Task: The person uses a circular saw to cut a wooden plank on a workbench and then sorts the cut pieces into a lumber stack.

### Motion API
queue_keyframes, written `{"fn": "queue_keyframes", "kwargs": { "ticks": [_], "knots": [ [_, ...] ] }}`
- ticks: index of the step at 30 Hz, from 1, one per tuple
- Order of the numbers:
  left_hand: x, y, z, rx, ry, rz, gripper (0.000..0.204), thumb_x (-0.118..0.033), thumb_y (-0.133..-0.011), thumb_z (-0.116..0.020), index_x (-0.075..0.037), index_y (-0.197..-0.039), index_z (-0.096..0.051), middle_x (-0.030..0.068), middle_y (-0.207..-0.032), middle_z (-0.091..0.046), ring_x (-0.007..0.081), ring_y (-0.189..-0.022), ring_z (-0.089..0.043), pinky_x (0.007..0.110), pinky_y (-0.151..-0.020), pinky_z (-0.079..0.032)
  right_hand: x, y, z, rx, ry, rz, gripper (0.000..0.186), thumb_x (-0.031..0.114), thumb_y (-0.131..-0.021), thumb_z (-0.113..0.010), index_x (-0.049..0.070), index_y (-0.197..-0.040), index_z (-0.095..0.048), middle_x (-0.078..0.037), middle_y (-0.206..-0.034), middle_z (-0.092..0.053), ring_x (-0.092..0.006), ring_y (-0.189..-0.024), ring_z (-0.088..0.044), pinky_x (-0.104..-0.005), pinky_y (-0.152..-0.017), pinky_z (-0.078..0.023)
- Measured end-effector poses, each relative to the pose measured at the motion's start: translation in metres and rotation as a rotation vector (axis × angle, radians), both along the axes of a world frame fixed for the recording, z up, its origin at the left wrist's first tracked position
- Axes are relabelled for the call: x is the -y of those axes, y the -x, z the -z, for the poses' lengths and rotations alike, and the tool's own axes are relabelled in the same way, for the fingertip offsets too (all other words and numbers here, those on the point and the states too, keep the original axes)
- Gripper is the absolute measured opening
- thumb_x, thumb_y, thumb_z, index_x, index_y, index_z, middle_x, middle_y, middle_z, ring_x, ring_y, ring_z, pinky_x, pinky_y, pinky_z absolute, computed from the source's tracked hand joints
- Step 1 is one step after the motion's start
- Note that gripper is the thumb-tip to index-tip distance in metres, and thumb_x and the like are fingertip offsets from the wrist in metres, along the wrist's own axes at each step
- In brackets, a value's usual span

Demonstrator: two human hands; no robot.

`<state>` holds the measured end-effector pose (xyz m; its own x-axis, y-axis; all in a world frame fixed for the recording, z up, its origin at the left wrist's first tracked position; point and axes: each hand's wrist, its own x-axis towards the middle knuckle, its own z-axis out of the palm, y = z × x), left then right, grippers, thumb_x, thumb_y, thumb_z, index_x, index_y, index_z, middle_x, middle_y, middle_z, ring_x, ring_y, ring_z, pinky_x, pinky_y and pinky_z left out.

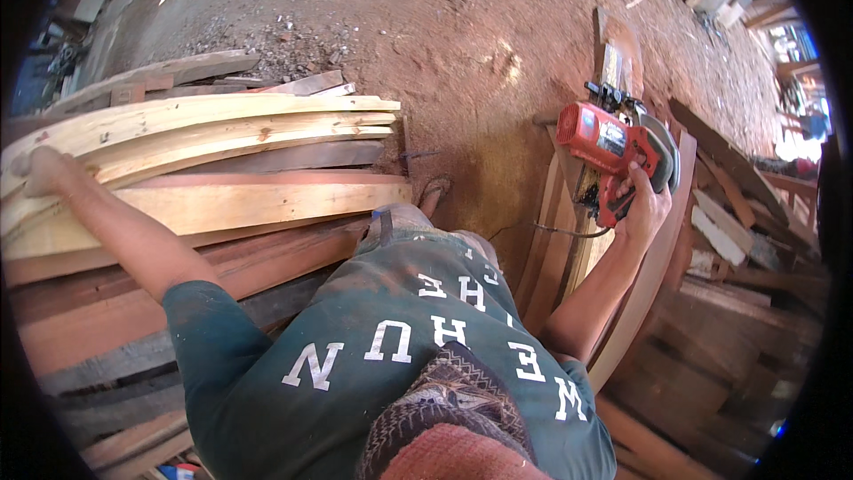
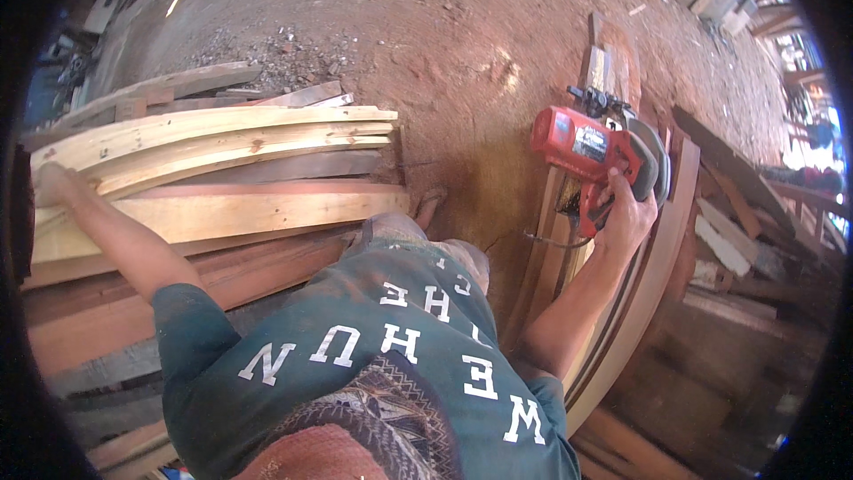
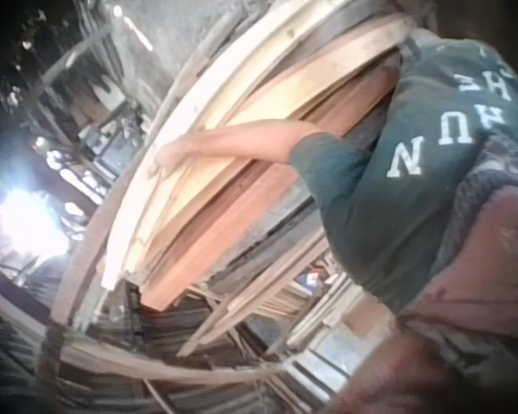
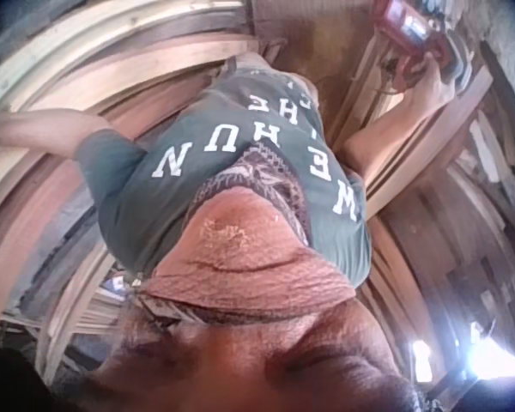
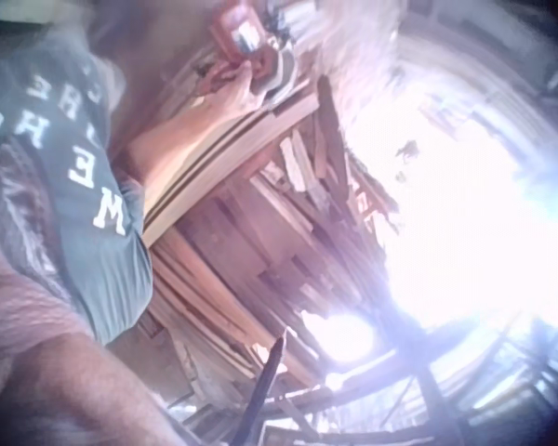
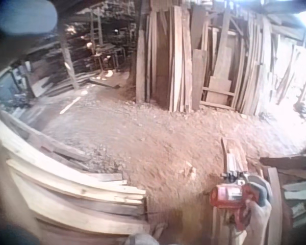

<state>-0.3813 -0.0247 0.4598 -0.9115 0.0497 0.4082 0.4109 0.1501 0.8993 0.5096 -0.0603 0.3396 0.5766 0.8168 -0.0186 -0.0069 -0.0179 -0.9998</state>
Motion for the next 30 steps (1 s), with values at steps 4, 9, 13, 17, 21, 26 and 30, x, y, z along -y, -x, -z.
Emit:
{"fn": "queue_keyframes", "kwargs": {
  "ticks": [4,9,13,17,21,26,30],
  "knots": [
    [0.006,-0.035,-0.024,-0.061,0.092,-0.124,0.076,-0.056,-0.101,-0.063,0.019,-0.114,-0.066,0.0364,-0.104,-0.072,0.0415,-0.094,-0.076,0.054,-0.082,-0.059,0.001,-0.007,0.005,0.017,-0.027,-0.07,0.015,-0.001,-0.09,-0.072,0.001,-0.105,-0.071,-0.002,-0.076,-0.064,-0.0122,-0.058,-0.058,-0.0272,-0.052,-0.046],
    [0.027,-0.075,-0.06,-0.273,0.158,-0.283,0.088,-0.064,-0.101,-0.056,0.023,-0.098,-0.068,0.0426,-0.103,-0.07,0.054,-0.102,-0.071,0.056,-0.092,-0.055,-0.009,0.001,-0.001,-0.111,-0.077,-0.193,0.022,-0.002,-0.091,-0.069,-0.001,-0.113,-0.068,-0.005,-0.079,-0.063,-0.0145,-0.056,-0.059,-0.03,-0.05,-0.048],
    [0.056,-0.146,-0.092,-0.281,0.624,-0.289,0.089,-0.078,-0.098,-0.048,0.005,-0.11,-0.077,0.0304,-0.115,-0.074,0.0469,-0.115,-0.07,0.053,-0.099,-0.054,0.001,-0.002,0.0,-0.093,-0.038,-0.165,0.024,-0.002,-0.09,-0.069,-0.002,-0.114,-0.068,-0.006,-0.079,-0.065,-0.0135,-0.052,-0.056,-0.0291,-0.046,-0.044],
    [0.073,-0.139,-0.084,-0.243,0.841,-0.277,0.084,-0.081,-0.095,-0.051,-0.003,-0.11,-0.08,0.0268,-0.116,-0.075,0.0439,-0.114,-0.072,0.053,-0.095,-0.055,0.01,-0.014,0.017,-0.033,-0.024,-0.155,0.021,-0.003,-0.089,-0.069,-0.002,-0.111,-0.068,-0.007,-0.079,-0.066,-0.0134,-0.051,-0.055,-0.0291,-0.044,-0.044],
    [0.06,-0.136,-0.077,-0.323,0.891,-0.256,0.084,-0.082,-0.094,-0.052,-0.004,-0.108,-0.08,0.0252,-0.112,-0.076,0.0431,-0.109,-0.073,0.053,-0.092,-0.057,0.028,-0.014,0.026,-0.077,-0.001,-0.146,0.021,-0.003,-0.089,-0.07,-0.001,-0.11,-0.068,-0.007,-0.078,-0.066,-0.0138,-0.047,-0.053,-0.0288,-0.042,-0.044],
    [0.015,-0.173,-0.067,-0.415,0.846,-0.366,0.091,-0.09,-0.084,-0.055,-0.004,-0.104,-0.076,0.0228,-0.106,-0.077,0.0439,-0.104,-0.073,0.054,-0.09,-0.056,0.043,-0.025,0.02,-0.084,0.045,-0.027,0.022,-0.005,-0.089,-0.07,0.001,-0.111,-0.07,-0.003,-0.074,-0.064,-0.0106,-0.053,-0.055,-0.0267,-0.046,-0.046],
    [0.016,-0.252,-0.043,-0.579,0.43,-0.164,0.059,-0.063,-0.098,-0.065,-0.007,-0.115,-0.072,0.0183,-0.107,-0.076,0.041,-0.098,-0.072,0.053,-0.085,-0.054,0.056,-0.024,0.029,-0.058,0.166,-0.029,0.03,-0.002,-0.089,-0.071,0.0,-0.119,-0.069,-0.002,-0.069,-0.06,-0.0119,-0.053,-0.056,-0.0306,-0.045,-0.049]
  ]
}}
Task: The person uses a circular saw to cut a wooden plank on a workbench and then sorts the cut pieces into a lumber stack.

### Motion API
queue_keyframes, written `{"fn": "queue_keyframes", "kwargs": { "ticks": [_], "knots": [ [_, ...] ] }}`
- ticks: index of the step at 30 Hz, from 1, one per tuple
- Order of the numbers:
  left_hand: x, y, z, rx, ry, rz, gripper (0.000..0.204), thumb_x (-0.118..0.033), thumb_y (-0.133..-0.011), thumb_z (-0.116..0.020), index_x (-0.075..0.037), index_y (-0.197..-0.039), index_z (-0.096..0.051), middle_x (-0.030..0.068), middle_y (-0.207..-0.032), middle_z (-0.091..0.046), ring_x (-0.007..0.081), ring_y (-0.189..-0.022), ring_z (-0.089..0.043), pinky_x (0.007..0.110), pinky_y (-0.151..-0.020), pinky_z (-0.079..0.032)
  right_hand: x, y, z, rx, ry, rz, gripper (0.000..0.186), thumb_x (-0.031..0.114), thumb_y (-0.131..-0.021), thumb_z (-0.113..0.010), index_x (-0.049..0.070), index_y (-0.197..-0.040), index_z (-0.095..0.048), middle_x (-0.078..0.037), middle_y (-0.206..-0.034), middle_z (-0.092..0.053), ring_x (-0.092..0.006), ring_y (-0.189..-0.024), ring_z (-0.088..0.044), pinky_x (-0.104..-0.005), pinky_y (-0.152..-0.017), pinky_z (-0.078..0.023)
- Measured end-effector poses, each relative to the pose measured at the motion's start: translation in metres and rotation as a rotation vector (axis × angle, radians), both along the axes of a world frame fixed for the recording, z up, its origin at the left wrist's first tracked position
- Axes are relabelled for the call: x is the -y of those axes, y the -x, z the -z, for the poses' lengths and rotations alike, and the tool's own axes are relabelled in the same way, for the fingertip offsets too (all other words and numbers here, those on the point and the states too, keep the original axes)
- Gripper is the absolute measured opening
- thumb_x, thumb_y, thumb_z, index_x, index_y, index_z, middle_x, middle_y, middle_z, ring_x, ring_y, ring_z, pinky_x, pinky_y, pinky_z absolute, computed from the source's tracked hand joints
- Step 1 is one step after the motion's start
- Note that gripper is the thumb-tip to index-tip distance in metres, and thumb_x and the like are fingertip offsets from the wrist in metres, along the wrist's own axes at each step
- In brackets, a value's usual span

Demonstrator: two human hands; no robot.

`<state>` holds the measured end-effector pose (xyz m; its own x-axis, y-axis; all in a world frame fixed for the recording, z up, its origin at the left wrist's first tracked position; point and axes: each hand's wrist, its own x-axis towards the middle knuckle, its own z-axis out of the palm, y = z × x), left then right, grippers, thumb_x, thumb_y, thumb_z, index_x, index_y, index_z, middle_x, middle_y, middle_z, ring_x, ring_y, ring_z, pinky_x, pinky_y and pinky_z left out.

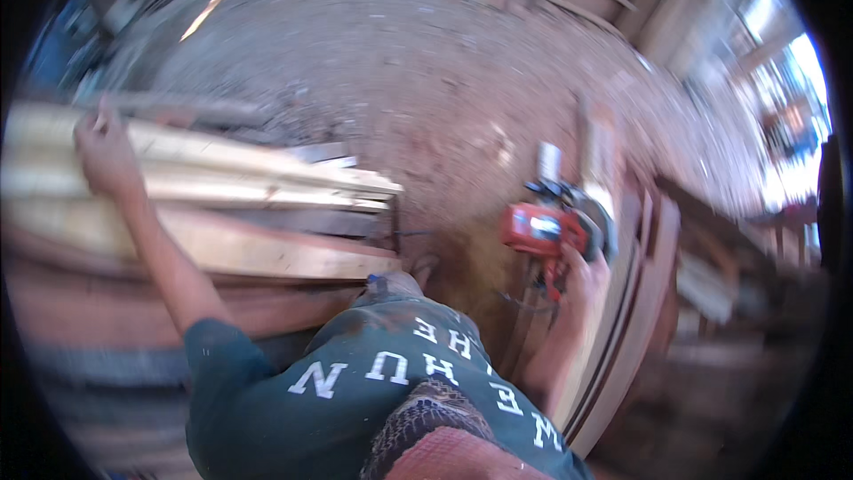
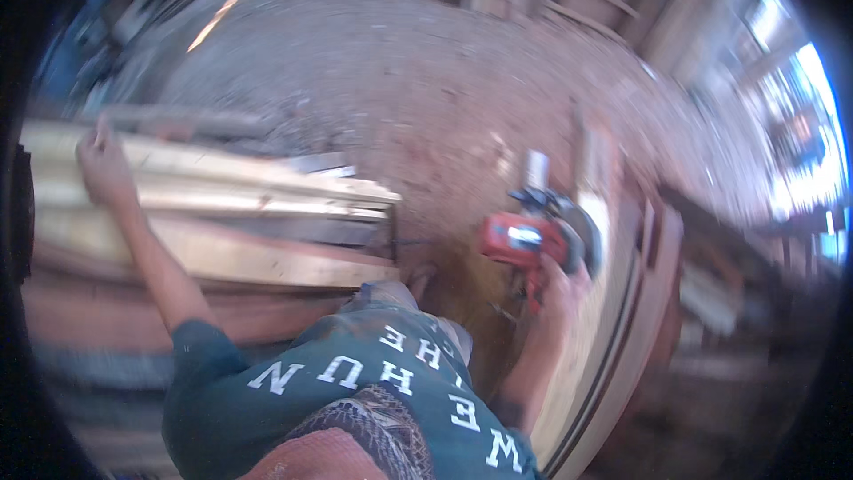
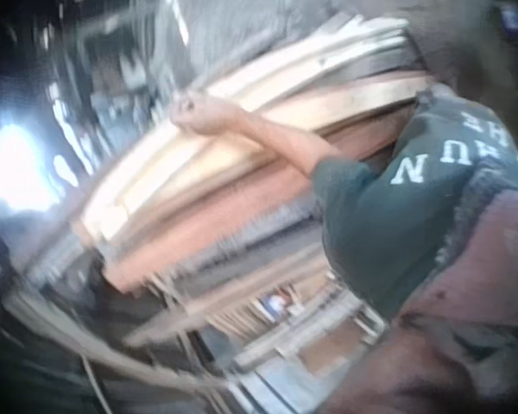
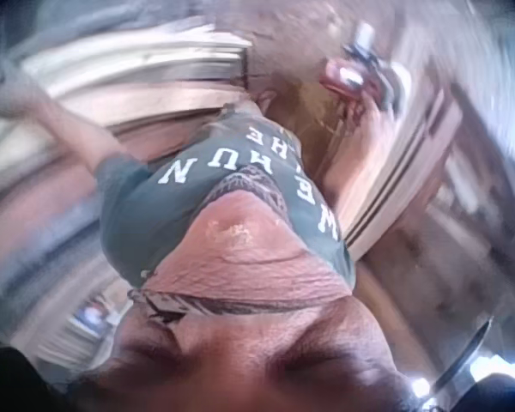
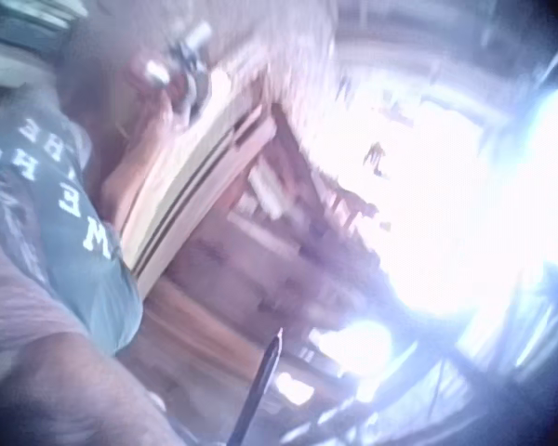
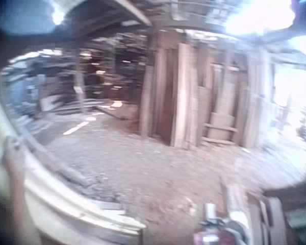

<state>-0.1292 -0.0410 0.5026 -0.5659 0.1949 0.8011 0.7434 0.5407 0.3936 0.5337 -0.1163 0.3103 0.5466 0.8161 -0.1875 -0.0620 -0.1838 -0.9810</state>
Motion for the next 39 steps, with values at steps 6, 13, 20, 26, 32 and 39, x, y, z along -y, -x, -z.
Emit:
{"fn": "queue_keyframes", "kwargs": {
  "ticks": [6,13,20,26,32,39],
  "knots": [
    [0.097,0.049,0.16,0.243,0.445,0.212,0.032,-0.012,-0.099,-0.064,-0.006,-0.13,-0.068,0.0211,-0.116,-0.074,0.0412,-0.108,-0.071,0.049,-0.093,-0.054,-0.059,0.094,-0.022,0.288,0.155,-0.662,0.03,0.006,-0.08,-0.078,-0.001,-0.11,-0.073,-0.008,-0.085,-0.072,-0.0167,-0.075,-0.067,-0.0349,-0.069,-0.054],
    [-0.011,-0.165,0.216,0.37,0.979,0.982,0.029,-0.016,-0.094,-0.073,-0.002,-0.12,-0.07,0.0259,-0.104,-0.074,0.0435,-0.101,-0.071,0.051,-0.087,-0.055,0.081,0.016,-0.002,0.52,0.292,-0.686,0.039,0.019,-0.076,-0.078,0.005,-0.113,-0.075,-0.023,-0.1,-0.075,-0.04,-0.097,-0.073,-0.0443,-0.088,-0.055],
    [-0.06,-0.439,0.294,0.135,1.21,1.621,0.028,-0.012,-0.093,-0.072,-0.002,-0.119,-0.068,0.0247,-0.095,-0.075,0.0463,-0.094,-0.071,0.052,-0.083,-0.056,0.29,-0.047,-0.001,0.301,0.49,-0.082,0.038,0.018,-0.077,-0.081,0.006,-0.113,-0.075,-0.024,-0.099,-0.074,-0.0439,-0.097,-0.072,-0.0451,-0.087,-0.057],
    [-0.019,-0.559,0.37,-0.015,1.822,2.008,0.057,-0.011,-0.091,-0.074,0.0,-0.144,-0.056,0.0317,-0.126,-0.069,0.0436,-0.123,-0.066,0.048,-0.103,-0.053,0.375,-0.033,-0.037,0.239,0.687,0.418,0.035,0.009,-0.08,-0.078,-0.002,-0.113,-0.073,-0.018,-0.095,-0.076,-0.0243,-0.089,-0.072,-0.0383,-0.087,-0.055],
    [0.089,-0.713,0.337,-0.346,2.164,2.144,0.049,-0.022,-0.093,-0.072,0.003,-0.135,-0.065,0.0254,-0.127,-0.072,0.0363,-0.12,-0.07,0.042,-0.103,-0.054,0.45,-0.026,-0.013,-0.135,0.514,1.115,0.034,0.003,-0.082,-0.076,-0.006,-0.114,-0.071,-0.008,-0.093,-0.075,-0.0171,-0.078,-0.069,-0.0342,-0.073,-0.055],
    [0.091,-0.958,0.439,-0.125,1.837,2.558,0.04,-0.031,-0.102,-0.07,-0.001,-0.129,-0.069,0.0142,-0.117,-0.077,0.0246,-0.109,-0.071,0.038,-0.099,-0.054,0.468,-0.086,0.03,-0.179,0.395,1.422,0.023,0.001,-0.084,-0.075,-0.001,-0.107,-0.071,0.0,-0.075,-0.066,-0.007,-0.057,-0.055,-0.0263,-0.052,-0.044]
  ]
}}
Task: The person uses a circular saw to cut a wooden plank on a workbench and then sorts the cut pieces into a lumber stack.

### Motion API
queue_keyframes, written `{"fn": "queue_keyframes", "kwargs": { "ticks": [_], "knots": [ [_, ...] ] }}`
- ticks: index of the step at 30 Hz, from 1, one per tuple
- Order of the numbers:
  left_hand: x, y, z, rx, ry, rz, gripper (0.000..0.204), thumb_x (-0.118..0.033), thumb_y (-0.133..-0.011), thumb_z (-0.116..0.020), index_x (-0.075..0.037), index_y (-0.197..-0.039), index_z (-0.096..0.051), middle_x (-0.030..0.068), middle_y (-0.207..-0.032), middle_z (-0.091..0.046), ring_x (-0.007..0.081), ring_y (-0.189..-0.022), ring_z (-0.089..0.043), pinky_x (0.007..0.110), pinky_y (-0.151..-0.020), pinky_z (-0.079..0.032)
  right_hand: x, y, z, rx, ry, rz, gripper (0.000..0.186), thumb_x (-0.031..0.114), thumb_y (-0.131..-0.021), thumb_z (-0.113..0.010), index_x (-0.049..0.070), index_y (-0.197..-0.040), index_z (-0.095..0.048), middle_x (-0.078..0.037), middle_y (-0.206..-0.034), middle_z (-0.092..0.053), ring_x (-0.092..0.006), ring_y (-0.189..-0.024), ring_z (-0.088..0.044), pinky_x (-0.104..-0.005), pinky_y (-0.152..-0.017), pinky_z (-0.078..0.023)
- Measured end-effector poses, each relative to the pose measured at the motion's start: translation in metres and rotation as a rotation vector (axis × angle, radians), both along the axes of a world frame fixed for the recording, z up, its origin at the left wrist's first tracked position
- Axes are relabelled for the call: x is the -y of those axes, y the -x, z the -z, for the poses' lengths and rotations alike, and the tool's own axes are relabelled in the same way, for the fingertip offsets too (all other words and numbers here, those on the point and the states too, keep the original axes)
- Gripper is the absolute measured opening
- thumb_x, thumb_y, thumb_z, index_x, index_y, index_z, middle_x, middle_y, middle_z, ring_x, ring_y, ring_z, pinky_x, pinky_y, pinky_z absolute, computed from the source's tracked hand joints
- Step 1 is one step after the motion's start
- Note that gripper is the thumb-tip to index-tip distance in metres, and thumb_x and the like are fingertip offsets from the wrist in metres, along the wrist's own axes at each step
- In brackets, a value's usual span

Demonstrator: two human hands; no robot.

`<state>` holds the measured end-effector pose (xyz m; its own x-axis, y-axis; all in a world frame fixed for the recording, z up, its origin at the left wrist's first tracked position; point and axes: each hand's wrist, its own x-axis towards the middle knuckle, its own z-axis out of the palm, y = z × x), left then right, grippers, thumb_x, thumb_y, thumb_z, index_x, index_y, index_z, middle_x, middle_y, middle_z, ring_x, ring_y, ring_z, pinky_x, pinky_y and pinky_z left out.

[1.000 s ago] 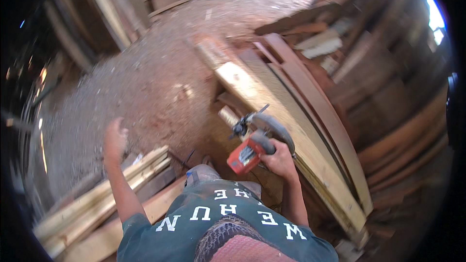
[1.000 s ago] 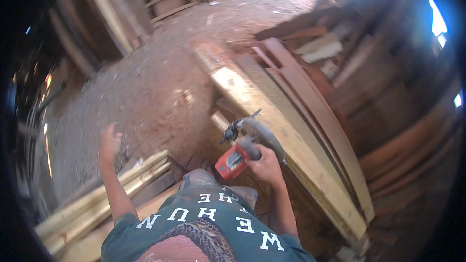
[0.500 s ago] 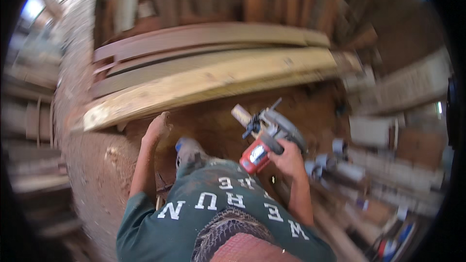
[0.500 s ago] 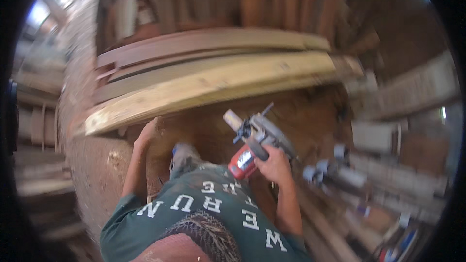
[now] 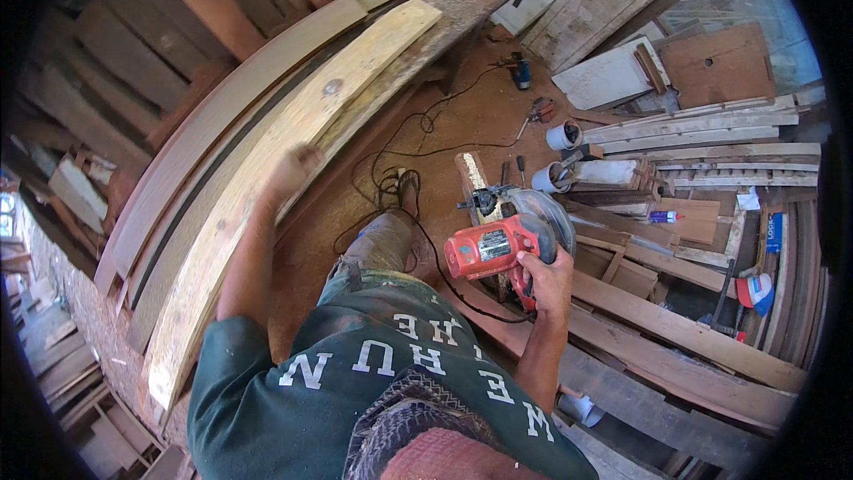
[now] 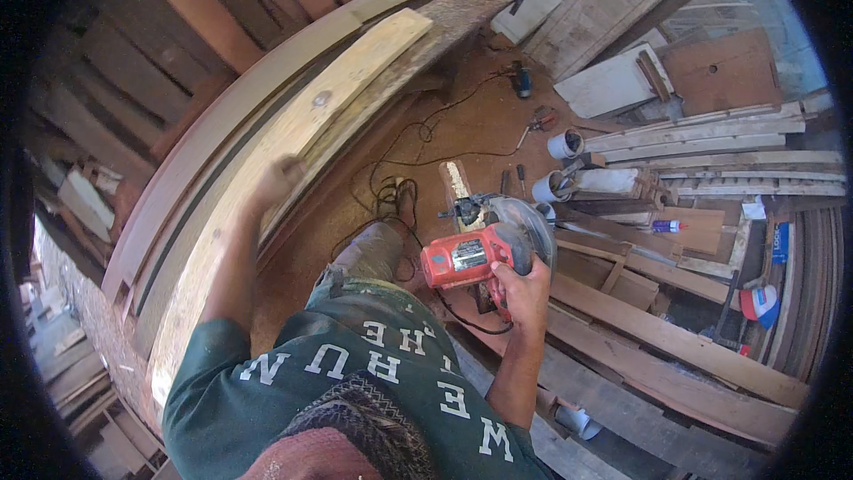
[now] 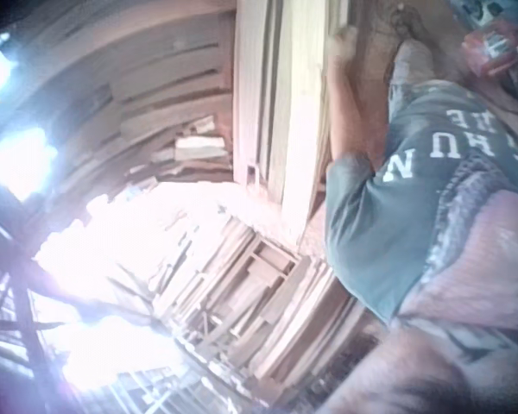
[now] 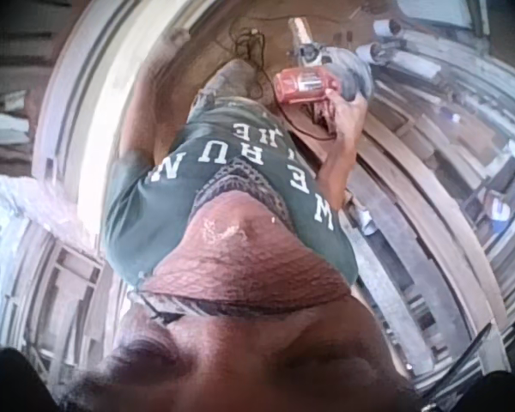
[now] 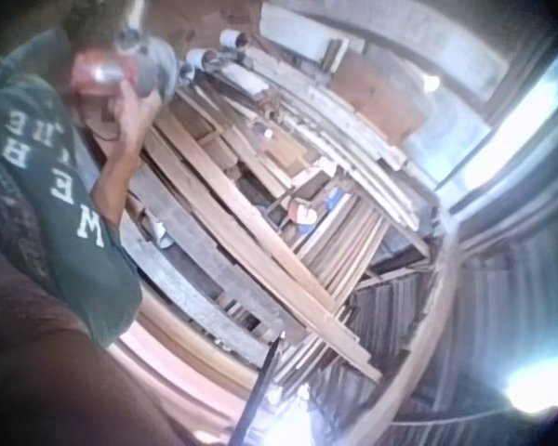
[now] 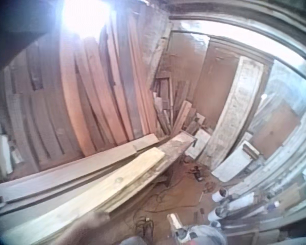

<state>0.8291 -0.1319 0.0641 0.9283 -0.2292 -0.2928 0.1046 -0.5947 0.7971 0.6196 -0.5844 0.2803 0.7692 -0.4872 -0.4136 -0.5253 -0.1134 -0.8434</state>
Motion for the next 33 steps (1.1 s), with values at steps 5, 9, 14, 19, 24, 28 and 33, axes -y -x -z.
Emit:
{"fn": "queue_keyframes", "kwargs": {
  "ticks": [5,9,14,19,24,28,33],
  "knots": [
    [-0.016,-0.159,-0.049,0.109,-0.099,-0.285,0.062,-0.055,-0.107,-0.056,0.0,-0.132,-0.068,0.0159,-0.122,-0.075,0.0266,-0.117,-0.068,0.04,-0.104,-0.05,0.061,-0.061,-0.005,-0.043,0.003,-0.043,0.025,0.004,-0.084,-0.077,-0.001,-0.107,-0.072,-0.003,-0.078,-0.068,-0.0088,-0.061,-0.059,-0.0284,-0.056,-0.047],
    [0.005,-0.238,-0.018,0.062,-0.08,-0.315,0.071,-0.06,-0.108,-0.05,0.002,-0.137,-0.065,0.0227,-0.131,-0.072,0.0339,-0.125,-0.066,0.043,-0.109,-0.047,0.097,-0.124,0.015,-0.157,0.046,-0.183,0.031,0.007,-0.082,-0.078,-0.003,-0.111,-0.073,-0.008,-0.091,-0.075,-0.0151,-0.078,-0.068,-0.0338,-0.073,-0.055],
    [0.1,-0.334,0.088,0.099,-0.191,-0.254,0.08,-0.065,-0.109,-0.038,0.006,-0.139,-0.062,0.0312,-0.14,-0.063,0.0439,-0.136,-0.057,0.047,-0.116,-0.042,0.138,-0.251,0.024,-0.355,0.206,-0.536,0.036,0.013,-0.081,-0.08,-0.001,-0.114,-0.073,-0.012,-0.094,-0.076,-0.0192,-0.086,-0.07,-0.0356,-0.082,-0.054],
    [0.177,-0.327,0.065,-0.153,-0.34,-0.213,0.081,-0.064,-0.109,-0.033,0.006,-0.139,-0.061,0.033,-0.142,-0.06,0.047,-0.135,-0.055,0.048,-0.116,-0.042,0.168,-0.304,-0.005,-0.393,0.239,-0.59,0.034,0.014,-0.083,-0.082,0.0,-0.113,-0.074,-0.011,-0.093,-0.076,-0.019,-0.084,-0.069,-0.0351,-0.082,-0.054],
    [0.19,-0.307,0.05,-0.169,-0.38,-0.258,0.079,-0.066,-0.108,-0.035,0.0,-0.141,-0.063,0.0282,-0.144,-0.062,0.0454,-0.142,-0.05,0.055,-0.119,-0.038,0.207,-0.371,-0.031,-0.402,0.273,-0.741,0.033,0.011,-0.082,-0.081,0.0,-0.113,-0.074,-0.011,-0.093,-0.076,-0.0174,-0.086,-0.069,-0.0356,-0.083,-0.054],
    [0.229,-0.277,0.051,-0.153,-0.492,-0.297,0.076,-0.067,-0.107,-0.035,-0.006,-0.145,-0.061,0.0184,-0.155,-0.055,0.0445,-0.154,-0.035,0.069,-0.122,-0.025,0.234,-0.415,-0.053,-0.331,0.304,-1.001,0.034,0.011,-0.081,-0.08,0.0,-0.112,-0.074,-0.015,-0.094,-0.076,-0.0227,-0.086,-0.071,-0.0379,-0.083,-0.055],
    [0.266,-0.249,0.045,-0.095,-0.548,-0.329,0.079,-0.07,-0.105,-0.038,-0.008,-0.15,-0.058,0.0135,-0.167,-0.041,0.0421,-0.159,-0.024,0.07,-0.125,-0.019,0.249,-0.481,-0.061,-0.288,0.346,-1.414,0.037,0.005,-0.076,-0.08,0.001,-0.112,-0.073,-0.016,-0.096,-0.076,-0.0247,-0.088,-0.072,-0.0379,-0.084,-0.055]
  ]
}}
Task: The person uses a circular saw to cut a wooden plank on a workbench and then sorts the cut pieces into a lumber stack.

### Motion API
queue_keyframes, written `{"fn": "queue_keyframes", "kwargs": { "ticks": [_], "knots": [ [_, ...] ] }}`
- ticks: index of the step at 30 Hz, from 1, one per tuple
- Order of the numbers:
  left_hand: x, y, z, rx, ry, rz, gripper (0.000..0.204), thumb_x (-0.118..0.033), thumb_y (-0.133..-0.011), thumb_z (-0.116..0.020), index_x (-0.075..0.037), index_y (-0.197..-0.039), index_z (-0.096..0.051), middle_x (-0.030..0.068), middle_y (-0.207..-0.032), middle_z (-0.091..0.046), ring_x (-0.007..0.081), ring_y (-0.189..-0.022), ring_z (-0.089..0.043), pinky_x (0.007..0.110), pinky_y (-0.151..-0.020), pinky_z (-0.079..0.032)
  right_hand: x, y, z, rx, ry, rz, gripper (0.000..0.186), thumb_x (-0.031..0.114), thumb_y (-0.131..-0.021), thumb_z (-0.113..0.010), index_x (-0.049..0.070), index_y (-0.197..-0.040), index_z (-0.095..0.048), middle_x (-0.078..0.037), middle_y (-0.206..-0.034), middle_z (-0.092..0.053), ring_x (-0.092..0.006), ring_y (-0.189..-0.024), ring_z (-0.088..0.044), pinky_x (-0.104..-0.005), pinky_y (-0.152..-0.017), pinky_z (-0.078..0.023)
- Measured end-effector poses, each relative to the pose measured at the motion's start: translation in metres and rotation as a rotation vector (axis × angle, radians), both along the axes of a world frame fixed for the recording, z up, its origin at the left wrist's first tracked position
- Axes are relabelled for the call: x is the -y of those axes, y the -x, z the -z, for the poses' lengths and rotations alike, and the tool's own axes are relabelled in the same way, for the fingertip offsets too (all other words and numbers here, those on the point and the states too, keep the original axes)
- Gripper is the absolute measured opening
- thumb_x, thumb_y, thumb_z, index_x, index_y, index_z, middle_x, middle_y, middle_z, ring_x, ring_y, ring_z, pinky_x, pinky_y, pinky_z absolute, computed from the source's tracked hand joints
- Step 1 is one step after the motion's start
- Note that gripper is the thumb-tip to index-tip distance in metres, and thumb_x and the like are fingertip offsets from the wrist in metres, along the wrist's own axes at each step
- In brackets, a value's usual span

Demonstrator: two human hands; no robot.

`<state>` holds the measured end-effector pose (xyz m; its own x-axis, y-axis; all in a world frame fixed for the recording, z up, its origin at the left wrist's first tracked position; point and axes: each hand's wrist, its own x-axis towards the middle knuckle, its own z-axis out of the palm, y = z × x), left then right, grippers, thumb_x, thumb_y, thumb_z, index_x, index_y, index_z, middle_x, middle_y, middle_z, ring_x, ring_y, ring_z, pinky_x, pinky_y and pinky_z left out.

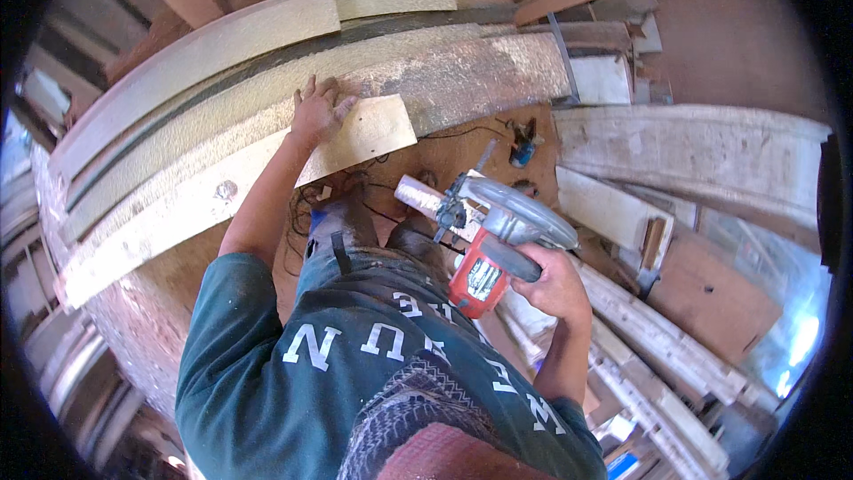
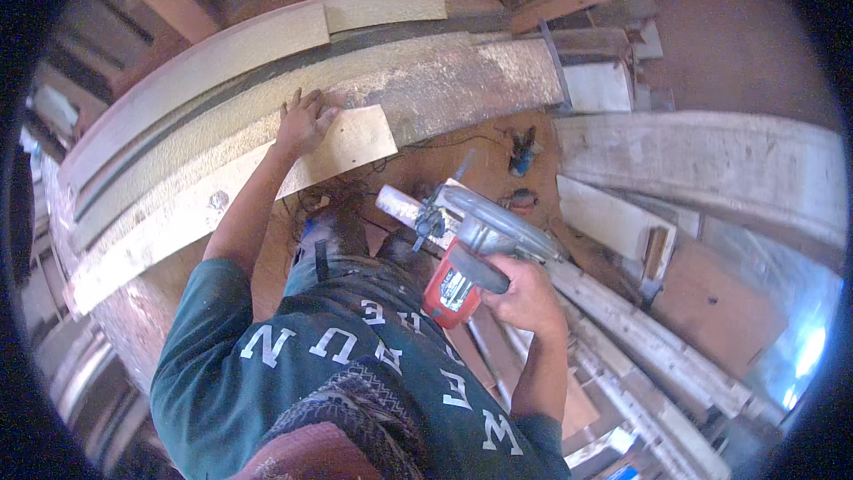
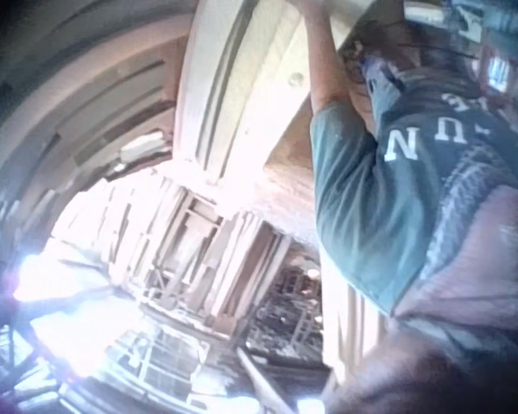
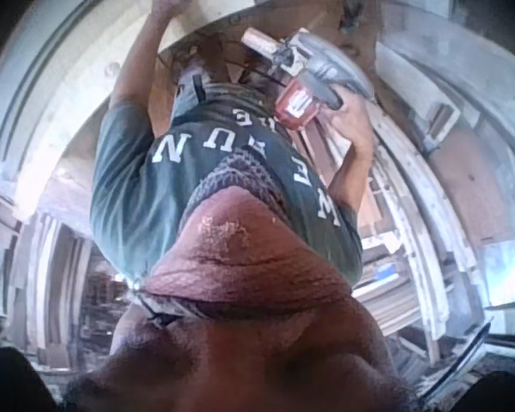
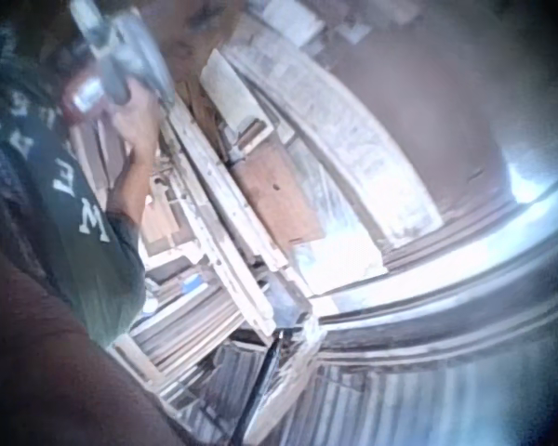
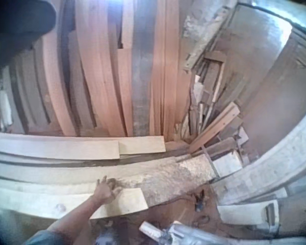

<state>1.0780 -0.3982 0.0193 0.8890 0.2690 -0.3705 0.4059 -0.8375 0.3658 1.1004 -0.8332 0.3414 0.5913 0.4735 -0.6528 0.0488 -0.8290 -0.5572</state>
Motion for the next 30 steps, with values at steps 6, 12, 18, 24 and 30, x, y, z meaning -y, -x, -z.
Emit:
{"fn": "queue_keyframes", "kwargs": {
  "ticks": [6,12,18,24,30],
  "knots": [
    [0.027,0.026,0.0,0.058,-0.168,-0.103,0.079,-0.068,-0.105,-0.041,-0.009,-0.154,-0.053,0.012,-0.171,-0.033,0.0407,-0.161,-0.018,0.067,-0.127,-0.017,-0.012,-0.083,0.018,-0.079,-0.077,-0.425,0.043,0.021,-0.073,-0.079,0.007,-0.114,-0.075,-0.022,-0.101,-0.075,-0.0435,-0.095,-0.071,-0.0485,-0.081,-0.056],
    [0.042,0.087,-0.03,0.412,-0.298,-0.804,0.063,-0.044,-0.104,-0.057,0.0,-0.149,-0.052,0.0245,-0.162,-0.041,0.0419,-0.155,-0.031,0.058,-0.127,-0.023,-0.033,-0.128,0.052,0.024,-0.124,-0.702,0.043,0.02,-0.074,-0.078,0.011,-0.116,-0.077,-0.022,-0.103,-0.074,-0.0444,-0.099,-0.07,-0.0517,-0.085,-0.056],
    [0.118,0.19,0.008,0.589,0.131,-1.545,0.05,-0.022,-0.1,-0.069,0.008,-0.137,-0.056,0.026,-0.132,-0.065,0.0338,-0.122,-0.062,0.046,-0.107,-0.047,-0.055,-0.166,0.087,0.024,-0.239,-0.825,0.043,0.016,-0.074,-0.078,0.011,-0.116,-0.076,-0.022,-0.105,-0.074,-0.0436,-0.099,-0.071,-0.0481,-0.086,-0.057],
    [0.166,0.163,0.055,0.699,0.815,-1.806,0.072,-0.041,-0.098,-0.077,0.004,-0.146,-0.047,0.0147,-0.103,-0.071,0.0177,-0.071,-0.065,0.035,-0.055,-0.055,-0.038,-0.206,0.112,0.079,-0.258,-0.921,0.049,0.006,-0.071,-0.079,0.003,-0.12,-0.074,-0.019,-0.114,-0.076,-0.0347,-0.107,-0.075,-0.0396,-0.095,-0.056],
    [0.159,0.09,0.067,0.792,0.966,-2.009,0.062,-0.038,-0.098,-0.077,-0.001,-0.141,-0.053,0.0171,-0.114,-0.071,0.0271,-0.094,-0.073,0.046,-0.074,-0.063,-0.023,-0.219,0.117,0.052,-0.297,-0.811,0.038,0.008,-0.077,-0.081,0.002,-0.113,-0.075,-0.016,-0.096,-0.077,-0.0235,-0.088,-0.075,-0.035,-0.085,-0.057]
  ]
}}
